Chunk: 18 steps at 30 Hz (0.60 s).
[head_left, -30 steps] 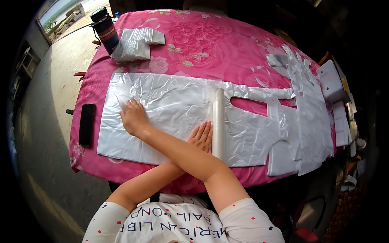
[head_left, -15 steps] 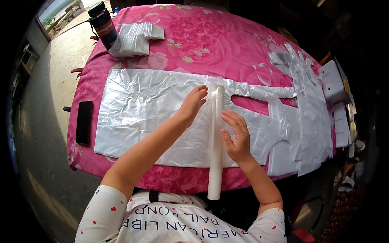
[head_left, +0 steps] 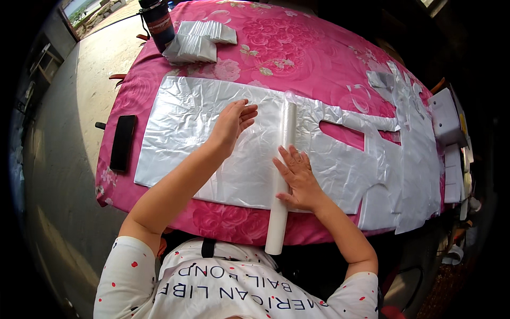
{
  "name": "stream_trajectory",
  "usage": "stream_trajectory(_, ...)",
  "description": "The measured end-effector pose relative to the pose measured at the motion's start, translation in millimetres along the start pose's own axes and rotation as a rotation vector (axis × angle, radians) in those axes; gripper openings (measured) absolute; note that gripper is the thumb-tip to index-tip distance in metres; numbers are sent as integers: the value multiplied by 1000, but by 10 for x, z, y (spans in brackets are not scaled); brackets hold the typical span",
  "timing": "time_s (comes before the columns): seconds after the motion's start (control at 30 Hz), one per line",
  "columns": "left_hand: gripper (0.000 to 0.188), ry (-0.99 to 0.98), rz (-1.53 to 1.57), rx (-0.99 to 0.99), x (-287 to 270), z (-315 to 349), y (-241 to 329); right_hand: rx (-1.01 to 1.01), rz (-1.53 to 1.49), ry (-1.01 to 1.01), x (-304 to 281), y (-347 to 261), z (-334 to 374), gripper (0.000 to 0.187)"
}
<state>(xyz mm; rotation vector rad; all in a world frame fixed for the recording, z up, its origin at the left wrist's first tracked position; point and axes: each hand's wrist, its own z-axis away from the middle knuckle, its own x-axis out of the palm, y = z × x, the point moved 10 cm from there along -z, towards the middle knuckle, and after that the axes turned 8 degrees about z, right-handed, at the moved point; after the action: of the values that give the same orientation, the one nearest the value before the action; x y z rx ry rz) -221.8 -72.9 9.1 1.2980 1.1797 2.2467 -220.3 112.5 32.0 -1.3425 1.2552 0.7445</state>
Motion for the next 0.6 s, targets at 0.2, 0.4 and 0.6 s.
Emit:
stream_trajectory(0.2, 41, 44, -301, 235, -1152, 906, 808, -418, -421, 30, -21, -1443, -936, 38)
stream_trajectory(0.4, 36, 208, -384, 241, -2169, 1945, 917, -443, -188, 71, 95, -1224, -1134, 32)
stream_trajectory(0.6, 33, 248, -348, 153, -2303, 2396, 603, -583, -34, -5, 634, -1537, -1427, 43)
